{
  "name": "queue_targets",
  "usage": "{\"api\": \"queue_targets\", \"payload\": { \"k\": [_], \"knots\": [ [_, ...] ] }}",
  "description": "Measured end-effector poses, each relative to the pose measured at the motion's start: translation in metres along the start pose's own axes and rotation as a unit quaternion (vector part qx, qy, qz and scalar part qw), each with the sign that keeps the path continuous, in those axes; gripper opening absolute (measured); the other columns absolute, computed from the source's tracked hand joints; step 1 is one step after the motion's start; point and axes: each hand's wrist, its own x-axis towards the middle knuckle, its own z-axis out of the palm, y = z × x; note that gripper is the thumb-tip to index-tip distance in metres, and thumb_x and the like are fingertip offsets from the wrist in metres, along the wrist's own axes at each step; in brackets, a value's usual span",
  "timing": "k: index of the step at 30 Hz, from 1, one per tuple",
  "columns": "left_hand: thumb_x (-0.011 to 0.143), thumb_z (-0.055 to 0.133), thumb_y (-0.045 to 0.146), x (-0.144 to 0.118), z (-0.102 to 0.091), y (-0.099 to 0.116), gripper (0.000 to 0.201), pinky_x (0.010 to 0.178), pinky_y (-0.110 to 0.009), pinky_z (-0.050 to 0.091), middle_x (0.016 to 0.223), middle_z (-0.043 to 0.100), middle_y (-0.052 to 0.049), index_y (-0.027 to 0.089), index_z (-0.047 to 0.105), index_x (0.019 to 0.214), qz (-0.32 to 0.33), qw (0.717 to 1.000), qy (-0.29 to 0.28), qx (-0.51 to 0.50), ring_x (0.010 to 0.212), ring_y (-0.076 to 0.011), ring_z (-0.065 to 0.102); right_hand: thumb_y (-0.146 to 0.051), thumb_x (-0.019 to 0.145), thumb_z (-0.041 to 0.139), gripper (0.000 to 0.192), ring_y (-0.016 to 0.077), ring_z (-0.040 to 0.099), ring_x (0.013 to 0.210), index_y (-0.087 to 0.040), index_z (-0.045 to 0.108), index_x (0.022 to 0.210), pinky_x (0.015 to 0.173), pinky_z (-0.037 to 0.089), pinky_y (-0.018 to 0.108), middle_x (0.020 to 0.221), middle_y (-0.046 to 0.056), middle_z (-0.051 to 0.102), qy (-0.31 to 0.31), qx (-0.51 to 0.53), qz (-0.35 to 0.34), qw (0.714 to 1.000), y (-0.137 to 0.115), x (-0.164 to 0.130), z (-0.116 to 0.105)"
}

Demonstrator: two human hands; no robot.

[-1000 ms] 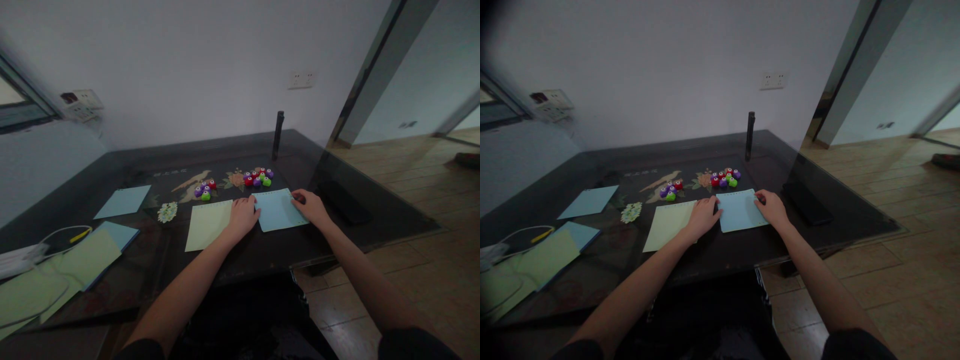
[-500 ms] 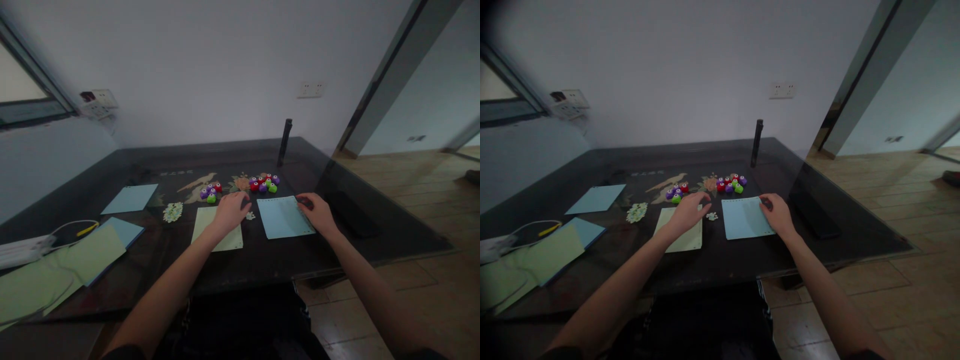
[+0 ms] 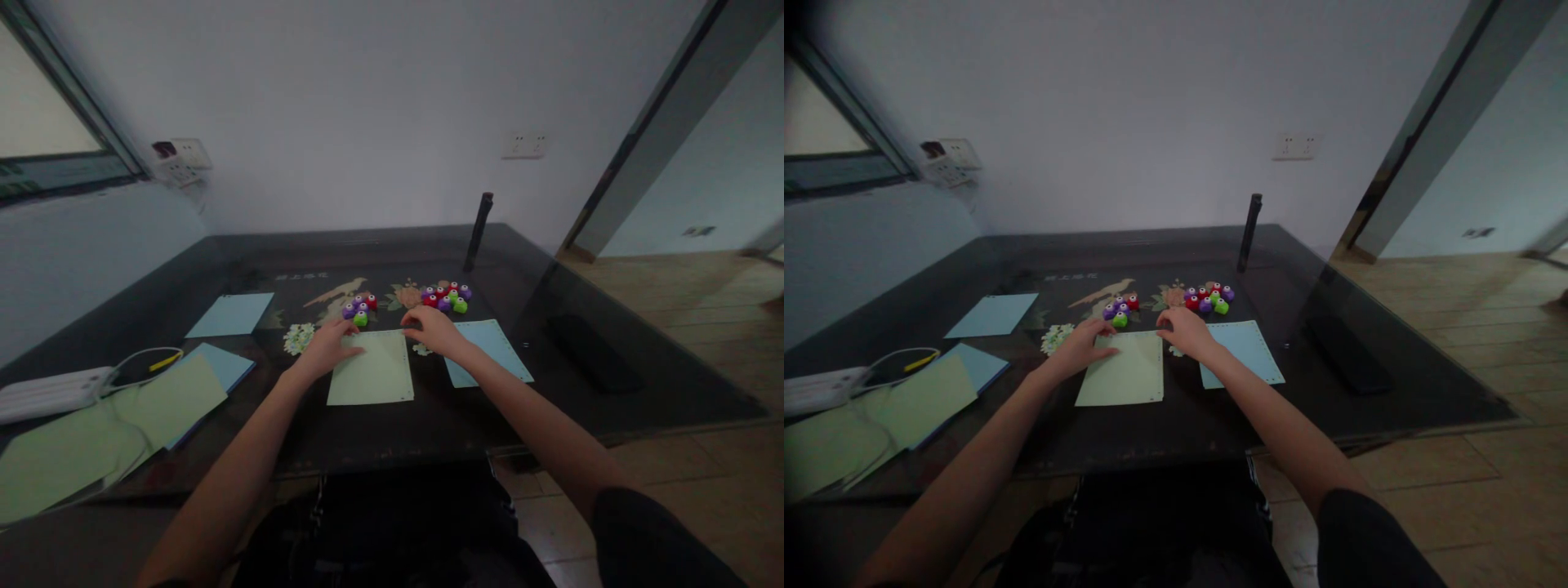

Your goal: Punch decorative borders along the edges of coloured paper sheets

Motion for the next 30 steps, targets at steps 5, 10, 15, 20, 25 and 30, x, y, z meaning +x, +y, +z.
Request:
{"api": "queue_targets", "payload": {
  "k": [5,10,15,20,25,30],
  "knots": [
    [0.067,0.071,0.037,0.0,0.001,-0.005,0.037,0.087,-0.036,0.041,0.101,0.061,-0.008,0.019,0.058,0.097,-0.019,1.0,-0.021,0.006,0.097,-0.0242,0.055,-0.026,0.072,0.071,0.021,0.0168,0.054,0.076,-0.015,0.064,0.089,0.066,0.037,0.026,0.081,0.005,0.06,-0.038,-0.01,0.017,0.999,0.005,0.014,0.023],
    [0.067,0.071,0.038,0.001,0.0,-0.004,0.041,0.084,-0.035,0.042,0.1,0.06,-0.008,0.019,0.057,0.1,-0.027,0.999,-0.028,-0.005,0.094,-0.0227,0.056,-0.026,0.071,0.072,0.024,0.017,0.051,0.077,-0.014,0.064,0.09,0.07,0.036,0.027,0.08,0.004,0.057,-0.04,-0.027,-0.002,0.999,0.005,0.011,0.029],
    [0.068,0.07,0.038,0.0,-0.002,-0.001,0.042,0.083,-0.034,0.043,0.098,0.06,-0.007,0.018,0.056,0.102,-0.028,0.999,-0.036,-0.007,0.092,-0.0222,0.057,-0.02,0.068,0.073,0.022,0.0147,0.049,0.071,-0.014,0.065,0.087,0.065,0.035,0.025,0.074,0.001,0.055,-0.029,0.015,0.021,0.999,0.002,0.011,0.031],
    [0.067,0.07,0.038,0.0,-0.001,-0.002,0.043,0.086,-0.035,0.042,0.098,0.059,-0.008,0.018,0.058,0.104,-0.022,0.999,-0.033,0.006,0.095,-0.0232,0.055,-0.012,0.066,0.069,0.024,0.0119,0.049,0.063,-0.014,0.065,0.09,0.06,0.036,0.024,0.068,-0.002,0.054,-0.02,0.124,0.064,0.99,0.003,0.012,0.03],
    [0.066,0.072,0.039,0.001,0.003,-0.008,0.043,0.092,-0.039,0.038,0.105,0.059,-0.01,0.018,0.061,0.102,-0.004,1.0,-0.013,0.023,0.103,-0.0265,0.052,-0.012,0.068,0.067,0.031,0.0115,0.052,0.061,-0.011,0.063,0.098,0.058,0.039,0.024,0.065,-0.002,0.056,-0.06,0.238,0.102,0.964,0.007,0.011,0.031],
    [0.066,0.072,0.039,0.001,0.004,-0.01,0.043,0.093,-0.042,0.037,0.108,0.058,-0.011,0.018,0.062,0.101,0.001,1.0,-0.005,0.016,0.105,-0.028,0.051,-0.009,0.067,0.066,0.042,0.0117,0.053,0.061,-0.01,0.058,0.109,0.056,0.04,0.023,0.068,0.0,0.058,-0.064,0.272,0.095,0.955,0.002,0.006,0.033]
  ]
}}
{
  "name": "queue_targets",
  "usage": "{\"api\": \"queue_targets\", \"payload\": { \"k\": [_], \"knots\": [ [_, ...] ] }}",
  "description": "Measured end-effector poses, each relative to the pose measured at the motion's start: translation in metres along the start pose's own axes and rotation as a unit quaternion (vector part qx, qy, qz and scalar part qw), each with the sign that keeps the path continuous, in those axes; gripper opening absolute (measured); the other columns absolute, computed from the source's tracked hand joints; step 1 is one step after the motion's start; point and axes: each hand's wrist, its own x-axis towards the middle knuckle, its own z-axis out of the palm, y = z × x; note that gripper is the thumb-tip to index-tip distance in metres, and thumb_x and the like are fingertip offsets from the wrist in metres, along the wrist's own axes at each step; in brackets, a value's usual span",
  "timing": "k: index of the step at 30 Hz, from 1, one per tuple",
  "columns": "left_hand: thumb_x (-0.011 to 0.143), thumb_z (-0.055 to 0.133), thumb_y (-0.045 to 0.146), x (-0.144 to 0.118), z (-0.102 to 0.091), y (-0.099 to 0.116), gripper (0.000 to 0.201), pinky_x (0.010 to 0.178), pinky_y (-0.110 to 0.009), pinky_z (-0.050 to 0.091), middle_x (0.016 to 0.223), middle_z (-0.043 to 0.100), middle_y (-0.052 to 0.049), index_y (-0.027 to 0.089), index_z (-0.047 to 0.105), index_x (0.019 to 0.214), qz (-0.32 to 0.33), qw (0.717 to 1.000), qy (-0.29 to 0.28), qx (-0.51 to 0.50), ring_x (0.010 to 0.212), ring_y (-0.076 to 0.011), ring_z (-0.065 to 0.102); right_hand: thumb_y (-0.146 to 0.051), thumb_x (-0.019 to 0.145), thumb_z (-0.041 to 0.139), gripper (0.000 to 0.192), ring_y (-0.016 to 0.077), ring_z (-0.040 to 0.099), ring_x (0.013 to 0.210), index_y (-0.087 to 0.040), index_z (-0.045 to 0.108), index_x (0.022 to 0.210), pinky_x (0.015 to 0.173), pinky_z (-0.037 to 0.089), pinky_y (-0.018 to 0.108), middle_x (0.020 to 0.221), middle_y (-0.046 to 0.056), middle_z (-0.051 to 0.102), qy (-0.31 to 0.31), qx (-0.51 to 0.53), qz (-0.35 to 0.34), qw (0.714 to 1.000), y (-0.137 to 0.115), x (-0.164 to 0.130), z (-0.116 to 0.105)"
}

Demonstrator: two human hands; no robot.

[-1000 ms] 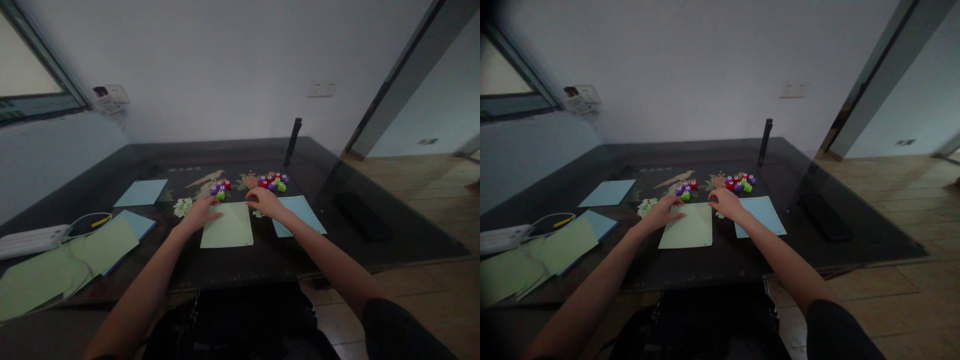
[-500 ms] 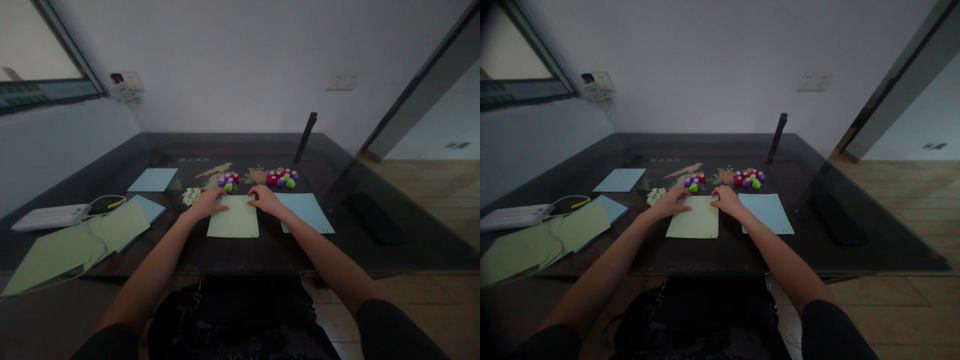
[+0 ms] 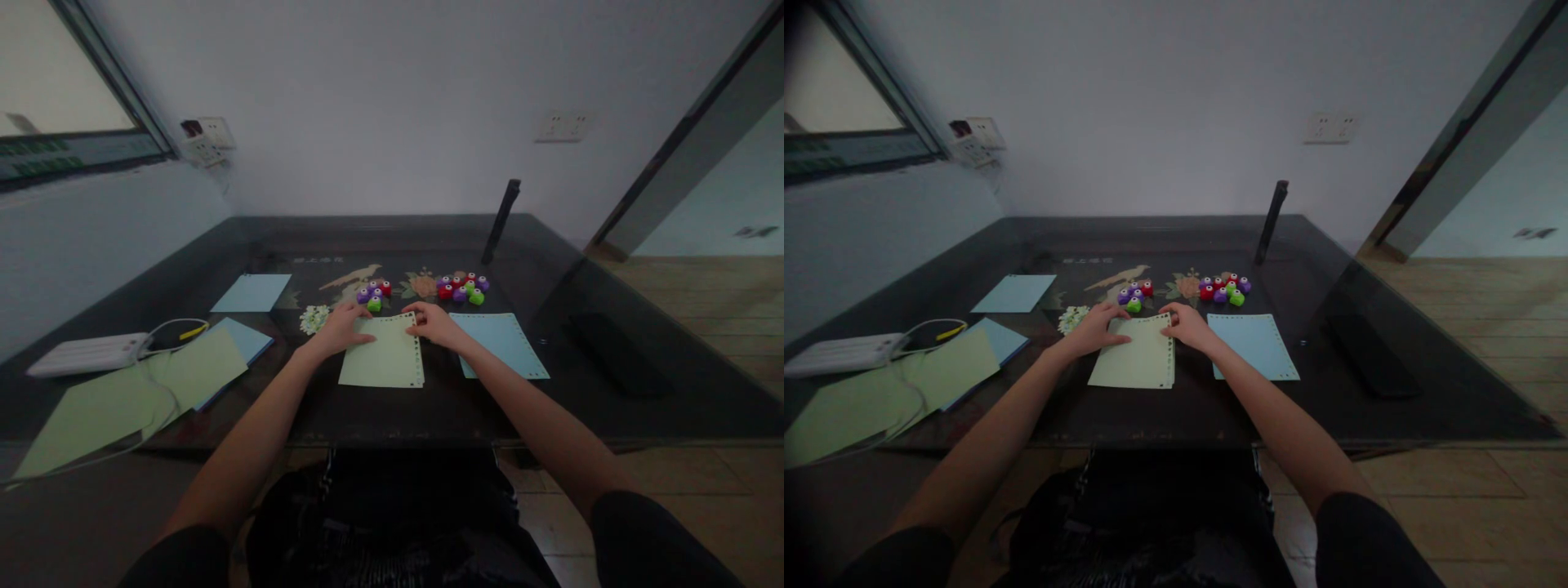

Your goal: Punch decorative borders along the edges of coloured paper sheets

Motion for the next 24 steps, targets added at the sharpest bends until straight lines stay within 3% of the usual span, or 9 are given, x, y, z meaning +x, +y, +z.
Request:
{"api": "queue_targets", "payload": {
  "k": [6,10,13,16,19,24],
  "knots": [
    [0.073,0.065,0.036,0.001,-0.006,0.002,0.04,0.095,-0.042,0.038,0.11,0.059,-0.013,0.014,0.059,0.106,-0.013,0.995,0.057,-0.078,0.108,-0.0279,0.051,-0.006,0.071,0.059,0.039,0.0102,0.051,0.048,-0.011,0.057,0.109,0.048,0.041,0.024,0.062,-0.002,0.057,0.029,0.046,0.018,0.998,-0.007,-0.002,-0.002],
    [0.073,0.065,0.033,0.003,-0.006,0.001,0.05,0.085,-0.039,0.047,0.111,0.062,-0.014,0.014,0.053,0.117,-0.071,0.962,0.095,-0.246,0.098,-0.0247,0.059,-0.01,0.071,0.06,0.027,0.0096,0.05,0.046,-0.012,0.058,0.098,0.044,0.04,0.024,0.063,0.0,0.06,0.056,0.12,0.02,0.991,-0.005,0.0,-0.012],
    [0.073,0.064,0.034,0.002,-0.006,0.004,0.044,0.071,-0.034,0.051,0.099,0.068,-0.014,0.013,0.058,0.111,-0.108,0.906,0.055,-0.406,0.082,-0.0225,0.065,-0.015,0.069,0.063,0.018,0.0103,0.053,0.052,-0.014,0.059,0.086,0.046,0.04,0.023,0.069,0.002,0.063,0.09,0.172,-0.002,0.981,-0.002,0.002,-0.022],
    [0.072,0.066,0.038,-0.002,-0.008,0.011,0.032,0.06,-0.031,0.05,0.086,0.071,-0.014,0.011,0.068,0.089,-0.123,0.876,-0.016,-0.466,0.069,-0.0216,0.065,-0.023,0.066,0.067,0.019,0.0111,0.053,0.055,-0.014,0.059,0.082,0.047,0.04,0.023,0.069,0.002,0.063,0.127,0.211,-0.014,0.969,0.0,0.003,-0.029],
    [0.067,0.07,0.04,-0.006,-0.011,0.017,0.028,0.053,-0.029,0.048,0.073,0.07,-0.012,0.012,0.07,0.072,-0.125,0.88,-0.03,-0.457,0.062,-0.0211,0.064,-0.029,0.062,0.071,0.026,0.0106,0.051,0.053,-0.015,0.06,0.08,0.046,0.039,0.023,0.065,0.001,0.061,0.157,0.235,-0.02,0.959,0.0,0.004,-0.033],
    [0.069,0.067,0.038,-0.004,-0.012,0.018,0.027,0.047,-0.025,0.039,0.062,0.066,-0.008,0.012,0.067,0.062,-0.141,0.915,0.007,-0.379,0.052,-0.0162,0.057,-0.036,0.061,0.073,0.028,0.0114,0.051,0.056,-0.017,0.059,0.076,0.046,0.038,0.023,0.063,0.0,0.058,0.165,0.226,-0.019,0.96,-0.001,0.003,-0.032]
  ]
}}
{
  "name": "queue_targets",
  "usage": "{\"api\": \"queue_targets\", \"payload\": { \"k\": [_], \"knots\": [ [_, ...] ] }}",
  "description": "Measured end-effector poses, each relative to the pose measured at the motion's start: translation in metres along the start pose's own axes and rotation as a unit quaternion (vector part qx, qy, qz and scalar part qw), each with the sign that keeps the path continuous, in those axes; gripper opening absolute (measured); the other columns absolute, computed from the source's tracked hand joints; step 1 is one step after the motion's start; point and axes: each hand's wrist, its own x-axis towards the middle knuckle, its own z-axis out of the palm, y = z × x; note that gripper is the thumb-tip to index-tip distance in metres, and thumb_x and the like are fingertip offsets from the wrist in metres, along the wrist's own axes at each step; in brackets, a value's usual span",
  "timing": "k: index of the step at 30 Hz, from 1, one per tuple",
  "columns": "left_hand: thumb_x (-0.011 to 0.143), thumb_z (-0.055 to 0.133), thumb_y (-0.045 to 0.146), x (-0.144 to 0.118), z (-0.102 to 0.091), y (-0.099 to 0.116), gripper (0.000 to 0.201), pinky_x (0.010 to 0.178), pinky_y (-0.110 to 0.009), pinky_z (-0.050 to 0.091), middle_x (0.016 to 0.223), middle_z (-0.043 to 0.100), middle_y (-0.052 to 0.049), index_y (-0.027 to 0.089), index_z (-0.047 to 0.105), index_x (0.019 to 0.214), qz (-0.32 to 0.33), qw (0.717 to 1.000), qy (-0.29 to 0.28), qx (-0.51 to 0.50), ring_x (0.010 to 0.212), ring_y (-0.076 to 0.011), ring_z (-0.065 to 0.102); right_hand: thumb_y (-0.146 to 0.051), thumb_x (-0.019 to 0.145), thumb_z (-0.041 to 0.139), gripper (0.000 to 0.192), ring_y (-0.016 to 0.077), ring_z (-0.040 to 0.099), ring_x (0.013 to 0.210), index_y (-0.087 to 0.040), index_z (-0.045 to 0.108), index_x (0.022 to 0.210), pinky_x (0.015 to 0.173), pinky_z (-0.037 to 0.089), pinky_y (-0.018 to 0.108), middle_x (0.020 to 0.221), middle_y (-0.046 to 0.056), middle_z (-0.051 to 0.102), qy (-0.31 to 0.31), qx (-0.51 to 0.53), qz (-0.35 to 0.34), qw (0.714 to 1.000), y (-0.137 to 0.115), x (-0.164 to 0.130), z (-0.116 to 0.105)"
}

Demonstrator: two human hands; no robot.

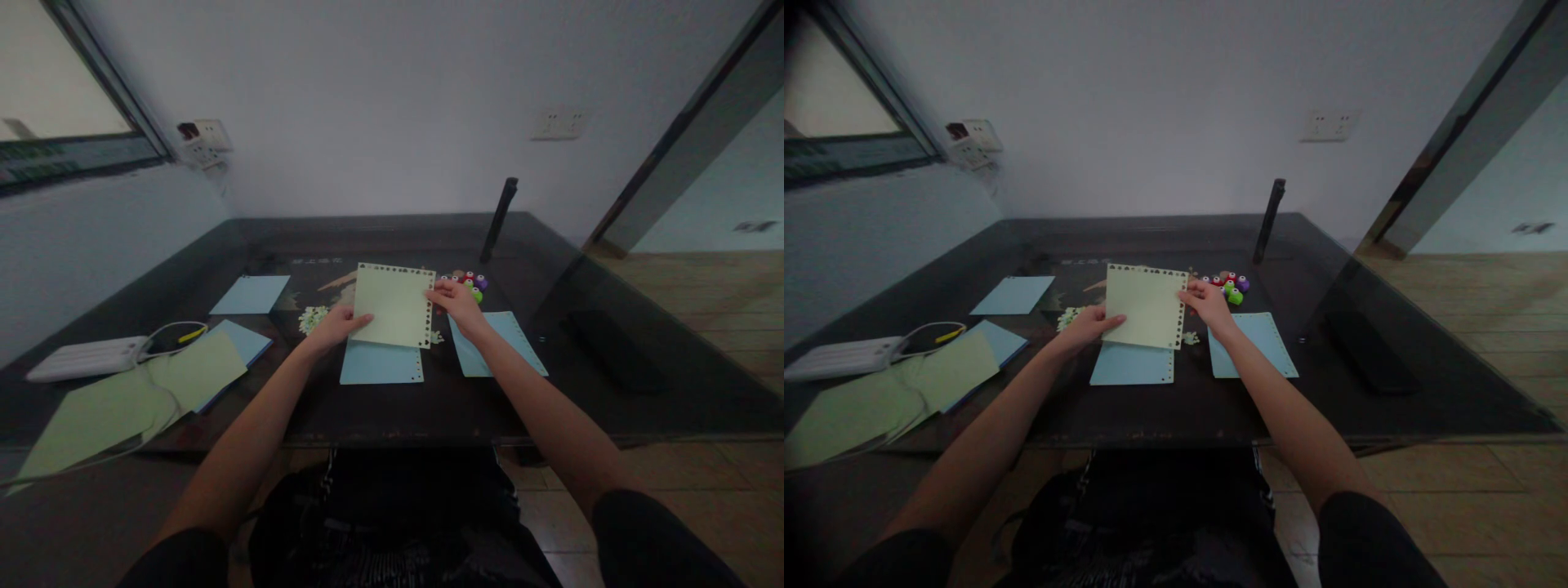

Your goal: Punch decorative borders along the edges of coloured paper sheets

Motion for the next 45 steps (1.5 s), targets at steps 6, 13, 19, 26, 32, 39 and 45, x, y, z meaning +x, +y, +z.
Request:
{"api": "queue_targets", "payload": {
  "k": [6,13,19,26,32,39,45],
  "knots": [
    [0.073,0.061,0.039,0.001,0.003,0.005,0.029,0.049,-0.025,0.036,0.061,0.064,-0.006,0.013,0.066,0.062,0.006,0.997,0.051,0.051,0.053,-0.0152,0.054,-0.037,0.066,0.07,0.023,0.0115,0.052,0.056,-0.017,0.058,0.068,0.052,0.041,0.026,0.062,0.001,0.059,-0.065,-0.049,0.032,0.996,0.002,-0.005,0.003],
    [0.071,0.064,0.041,-0.002,0.005,0.004,0.033,0.058,-0.027,0.044,0.077,0.07,-0.011,0.01,0.069,0.079,-0.017,1.0,-0.002,0.02,0.067,-0.0189,0.061,-0.036,0.067,0.069,0.022,0.0123,0.053,0.055,-0.017,0.056,0.066,0.057,0.043,0.028,0.059,0.0,0.058,-0.053,-0.053,0.031,0.997,0.007,-0.003,0.002],
    [0.068,0.068,0.038,0.005,0.003,-0.008,0.027,0.054,-0.027,0.043,0.066,0.068,-0.009,0.012,0.069,0.071,0.002,1.0,0.013,0.011,0.059,-0.0188,0.059,-0.04,0.069,0.068,0.023,0.0114,0.053,0.055,-0.017,0.06,0.07,0.054,0.043,0.026,0.062,0.0,0.06,-0.047,-0.061,0.011,0.997,0.004,-0.004,0.003],
    [0.073,0.064,0.043,0.01,-0.005,-0.012,0.033,0.043,-0.022,0.034,0.045,0.056,-0.002,0.012,0.061,0.063,0.021,0.981,0.163,-0.108,0.041,-0.0114,0.047,-0.048,0.078,0.057,0.033,0.0112,0.058,0.055,-0.015,0.063,0.079,0.048,0.04,0.022,0.067,0.005,0.067,-0.082,-0.07,0.012,0.994,-0.001,-0.005,0.004],
    [0.064,0.07,0.045,0.017,-0.011,-0.019,0.04,0.045,-0.02,0.038,0.066,0.065,-0.003,0.01,0.063,0.081,0.022,0.941,0.244,-0.235,0.048,-0.0091,0.051,-0.039,0.077,0.057,0.026,0.0114,0.059,0.055,-0.014,0.064,0.078,0.047,0.04,0.021,0.068,0.005,0.068,-0.107,-0.117,-0.002,0.987,0.011,0.011,0.016],
    [0.064,0.071,0.041,0.017,-0.008,-0.018,0.036,0.047,-0.021,0.04,0.067,0.066,-0.002,0.01,0.064,0.081,0.001,0.939,0.248,-0.237,0.048,-0.0096,0.053,-0.024,0.078,0.056,0.011,0.0142,0.061,0.062,-0.016,0.063,0.079,0.061,0.047,0.026,0.068,0.003,0.067,-0.057,-0.256,-0.03,0.965,0.017,0.058,0.048],
    [0.066,0.069,0.039,0.016,-0.007,-0.014,0.032,0.046,-0.021,0.04,0.064,0.065,-0.001,0.011,0.063,0.08,0.02,0.939,0.241,-0.243,0.047,-0.0094,0.051,-0.025,0.075,0.065,0.019,0.0158,0.063,0.078,-0.021,0.062,0.093,0.068,0.044,0.025,0.087,0.003,0.069,-0.007,-0.404,-0.007,0.915,0.026,0.075,0.07]
  ]
}}
